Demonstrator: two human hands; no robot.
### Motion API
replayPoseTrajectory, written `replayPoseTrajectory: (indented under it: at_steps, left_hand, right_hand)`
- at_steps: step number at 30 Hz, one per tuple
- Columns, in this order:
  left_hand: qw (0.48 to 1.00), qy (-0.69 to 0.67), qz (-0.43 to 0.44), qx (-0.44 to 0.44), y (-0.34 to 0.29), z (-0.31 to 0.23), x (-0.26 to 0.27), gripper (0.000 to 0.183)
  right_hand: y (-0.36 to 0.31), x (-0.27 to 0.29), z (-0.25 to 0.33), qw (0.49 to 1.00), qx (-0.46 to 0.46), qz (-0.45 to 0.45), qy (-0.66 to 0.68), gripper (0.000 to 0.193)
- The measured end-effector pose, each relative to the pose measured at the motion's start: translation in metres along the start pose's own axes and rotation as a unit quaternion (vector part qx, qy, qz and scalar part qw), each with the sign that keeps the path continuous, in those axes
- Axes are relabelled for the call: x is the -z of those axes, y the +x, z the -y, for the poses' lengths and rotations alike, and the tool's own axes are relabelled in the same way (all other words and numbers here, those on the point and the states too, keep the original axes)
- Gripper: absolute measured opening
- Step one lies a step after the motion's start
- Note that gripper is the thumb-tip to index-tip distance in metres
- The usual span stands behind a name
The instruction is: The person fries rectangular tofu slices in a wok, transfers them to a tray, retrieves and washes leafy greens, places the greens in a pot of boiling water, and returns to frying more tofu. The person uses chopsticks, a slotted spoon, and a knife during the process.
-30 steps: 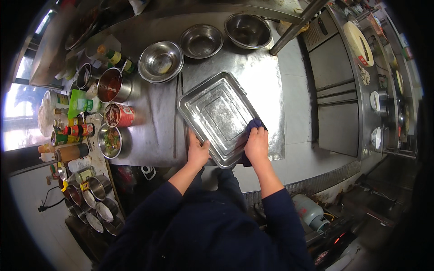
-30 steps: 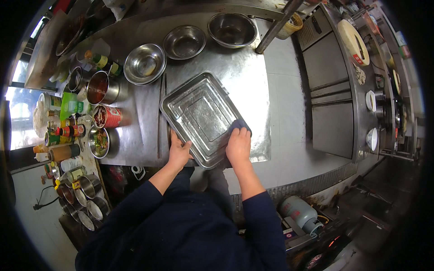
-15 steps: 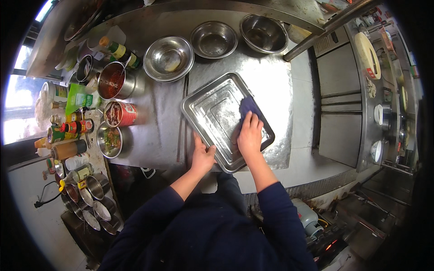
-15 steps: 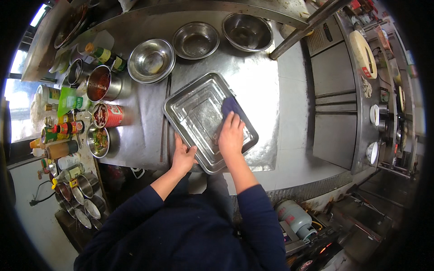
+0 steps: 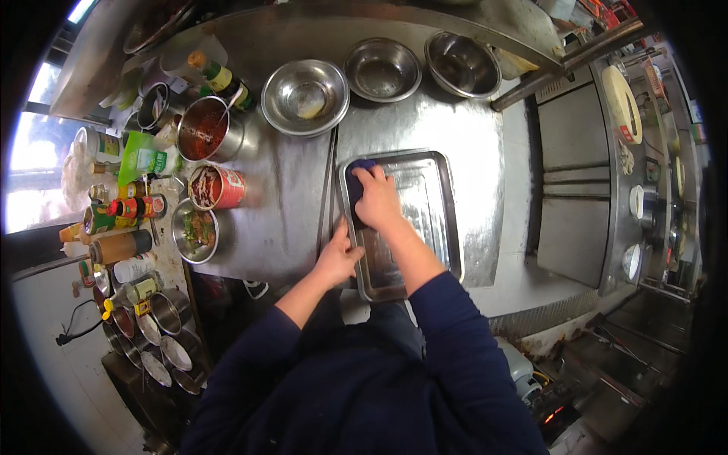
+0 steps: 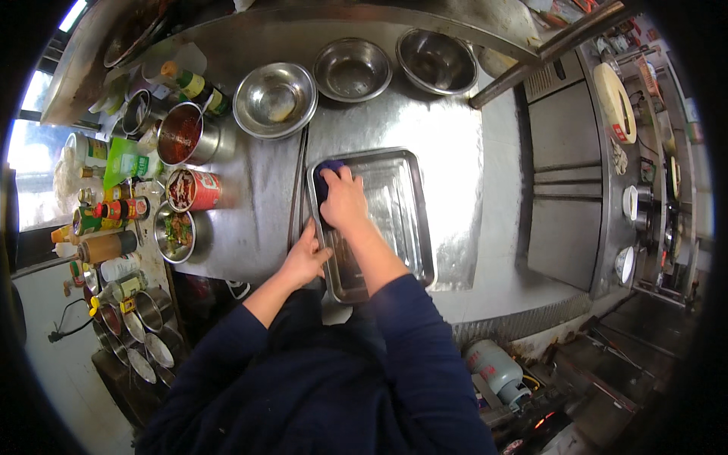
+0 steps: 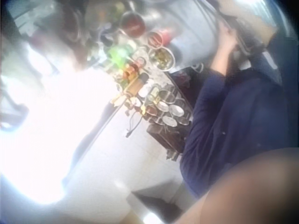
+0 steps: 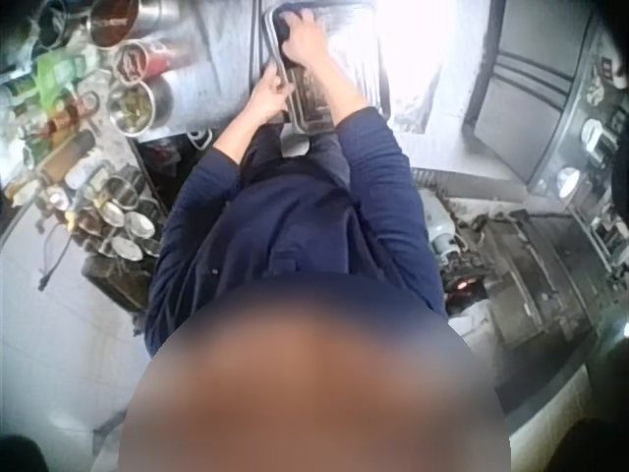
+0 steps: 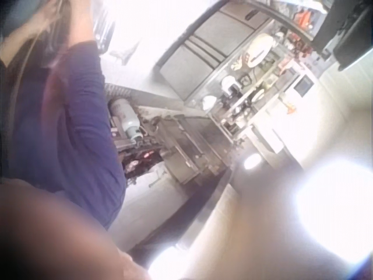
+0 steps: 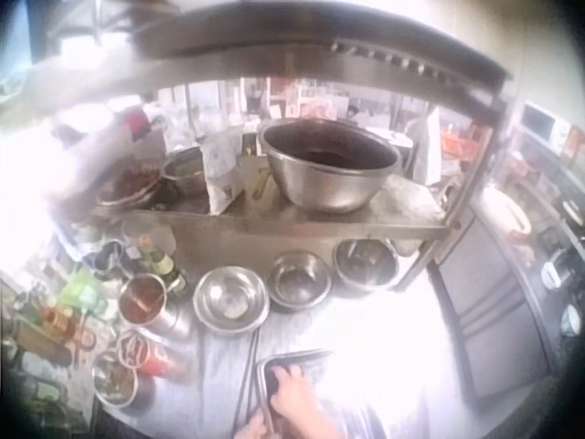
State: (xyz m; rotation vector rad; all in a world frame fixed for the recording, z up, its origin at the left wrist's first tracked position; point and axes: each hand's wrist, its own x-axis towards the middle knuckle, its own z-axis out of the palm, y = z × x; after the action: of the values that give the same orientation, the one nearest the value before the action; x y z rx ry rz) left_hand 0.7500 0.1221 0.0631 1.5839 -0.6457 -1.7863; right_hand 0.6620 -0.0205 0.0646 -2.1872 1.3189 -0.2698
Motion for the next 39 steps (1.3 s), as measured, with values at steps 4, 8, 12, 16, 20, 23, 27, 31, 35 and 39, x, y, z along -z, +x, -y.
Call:
replayPoseTrajectory:
  at_steps: [4, 8, 12, 16, 20, 23, 27, 31, 35, 39]
  left_hand:
    - [0.994, -0.094, 0.042, -0.020, 0.007, -0.012, 0.015, 0.090]
    - [0.999, -0.042, -0.016, 0.002, 0.019, -0.022, 0.031, 0.083]
    - [1.000, 0.005, -0.012, -0.024, 0.028, -0.028, 0.027, 0.080]
    - [0.997, 0.066, -0.016, -0.026, 0.028, -0.034, 0.018, 0.081]
    - [0.999, 0.019, -0.044, -0.009, 0.025, -0.034, 0.008, 0.080]
    - [0.998, -0.008, -0.058, -0.023, 0.028, -0.030, 0.000, 0.081]
    - [0.997, 0.034, -0.073, -0.020, 0.035, -0.022, -0.003, 0.078]
    - [0.991, 0.110, -0.077, -0.019, 0.050, -0.017, 0.006, 0.075]
    - [0.991, 0.132, -0.012, -0.028, 0.068, -0.014, 0.009, 0.072]
    - [0.989, 0.140, 0.007, -0.056, 0.080, -0.012, 0.014, 0.071]
  right_hand:
    - [-0.026, 0.013, -0.014, 0.995, 0.026, 0.088, -0.037, 0.057]
    - [-0.109, 0.022, -0.015, 0.978, 0.066, 0.189, -0.056, 0.052]
    - [-0.136, 0.036, -0.014, 0.929, 0.093, 0.341, -0.110, 0.038]
    - [-0.092, 0.083, -0.036, 0.888, 0.006, 0.346, -0.303, 0.023]
    - [-0.072, 0.112, -0.061, 0.969, -0.018, 0.069, -0.238, 0.035]
    - [-0.104, 0.082, -0.049, 0.962, -0.146, 0.066, -0.222, 0.049]
    - [-0.144, 0.029, -0.019, 0.981, -0.081, 0.173, -0.036, 0.041]
    - [-0.141, 0.037, -0.018, 0.970, -0.058, 0.229, 0.053, 0.040]
    - [-0.158, 0.070, -0.011, 0.933, 0.043, 0.318, -0.160, 0.028]
    - [-0.179, 0.105, -0.033, 0.891, -0.028, 0.299, -0.340, 0.026]
